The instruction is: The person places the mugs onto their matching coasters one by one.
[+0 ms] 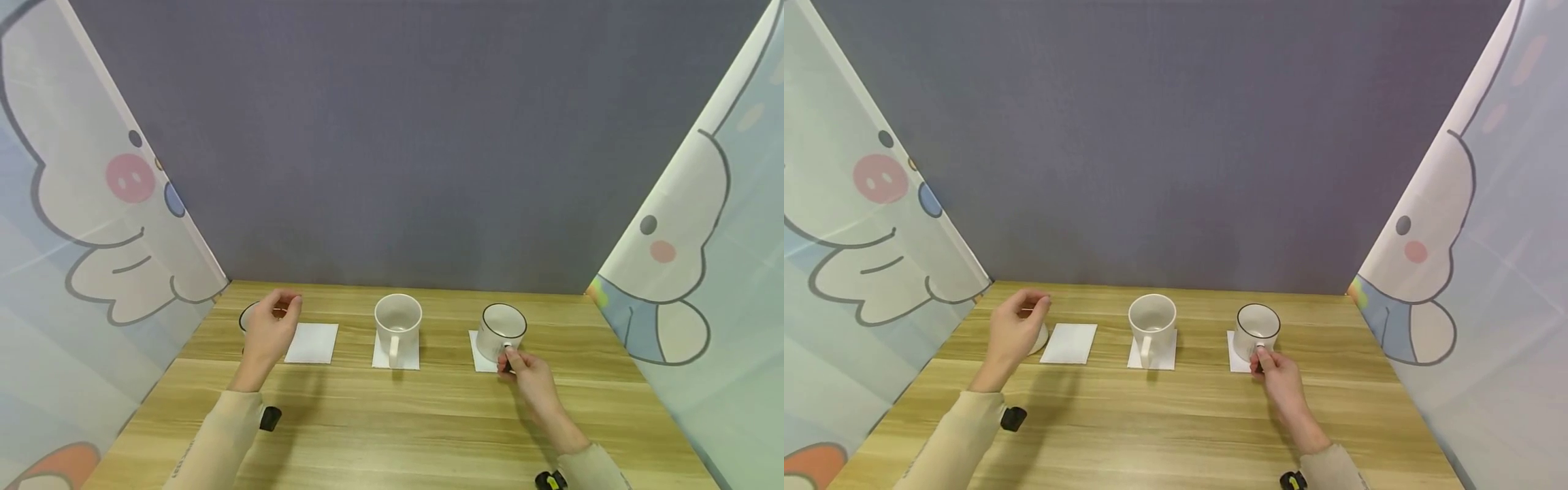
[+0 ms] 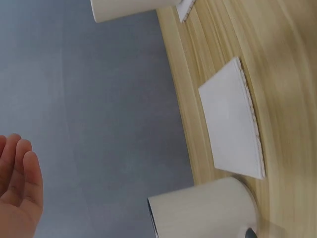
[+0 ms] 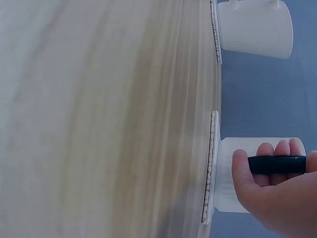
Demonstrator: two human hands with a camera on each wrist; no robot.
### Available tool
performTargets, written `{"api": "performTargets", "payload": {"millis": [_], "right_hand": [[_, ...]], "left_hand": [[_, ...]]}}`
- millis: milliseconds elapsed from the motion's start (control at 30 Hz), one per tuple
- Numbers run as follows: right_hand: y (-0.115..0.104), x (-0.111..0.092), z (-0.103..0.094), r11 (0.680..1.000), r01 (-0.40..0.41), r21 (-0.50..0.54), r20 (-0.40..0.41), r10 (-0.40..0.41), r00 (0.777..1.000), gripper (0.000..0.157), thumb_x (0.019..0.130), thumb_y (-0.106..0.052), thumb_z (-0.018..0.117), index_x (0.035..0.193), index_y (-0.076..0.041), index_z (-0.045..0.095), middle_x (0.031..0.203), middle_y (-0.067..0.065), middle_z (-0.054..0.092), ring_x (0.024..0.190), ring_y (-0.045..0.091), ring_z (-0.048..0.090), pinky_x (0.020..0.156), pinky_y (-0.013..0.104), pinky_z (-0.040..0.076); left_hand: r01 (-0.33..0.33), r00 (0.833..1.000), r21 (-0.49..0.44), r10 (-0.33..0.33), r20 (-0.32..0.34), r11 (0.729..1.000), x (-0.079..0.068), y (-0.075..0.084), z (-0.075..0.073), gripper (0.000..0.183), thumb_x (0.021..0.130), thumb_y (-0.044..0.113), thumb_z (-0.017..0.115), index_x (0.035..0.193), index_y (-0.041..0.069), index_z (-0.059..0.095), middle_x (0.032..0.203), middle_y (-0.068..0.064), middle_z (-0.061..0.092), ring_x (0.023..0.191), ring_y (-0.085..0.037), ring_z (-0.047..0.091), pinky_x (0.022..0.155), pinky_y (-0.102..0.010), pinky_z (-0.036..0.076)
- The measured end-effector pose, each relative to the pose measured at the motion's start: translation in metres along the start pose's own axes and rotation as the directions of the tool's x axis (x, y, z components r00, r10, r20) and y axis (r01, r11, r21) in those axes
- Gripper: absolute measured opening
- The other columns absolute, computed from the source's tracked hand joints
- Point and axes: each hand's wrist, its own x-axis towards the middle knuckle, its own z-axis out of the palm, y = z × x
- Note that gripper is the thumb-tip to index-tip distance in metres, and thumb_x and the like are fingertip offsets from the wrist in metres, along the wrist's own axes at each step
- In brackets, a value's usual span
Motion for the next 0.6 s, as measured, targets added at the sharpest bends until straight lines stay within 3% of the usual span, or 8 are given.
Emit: {"api": "performTargets", "payload": {"millis": [267,600], "right_hand": [[0.000,0.001,-0.001,1.000,-0.001,-0.007,0.010,0.001,1.000,0.037,0.110,-0.016,0.045,0.104,0.017,0.061,0.090,0.008,0.063,0.085,0.012,0.061,0.080,0.030,0.059],[-0.002,0.001,-0.002,0.999,-0.032,0.004,0.018,0.032,0.999,0.036,0.110,-0.015,0.045,0.105,0.016,0.061,0.090,0.007,0.062,0.084,0.011,0.061,0.082,0.030,0.059]], "left_hand": [[-0.080,0.994,0.052,0.084,-0.068,0.995,-0.001,-0.007,-0.009,0.009,0.094,0.002,0.065,0.095,-0.002,0.072,0.082,-0.010,0.071,0.071,-0.012,0.062,0.065,-0.008,0.045],[0.017,0.997,0.079,-0.011,-0.077,0.997,-0.006,-0.019,-0.024,0.013,0.097,0.005,0.062,0.099,-0.003,0.072,0.087,-0.014,0.071,0.074,-0.004,0.058,0.068,-0.009,0.044]]}}
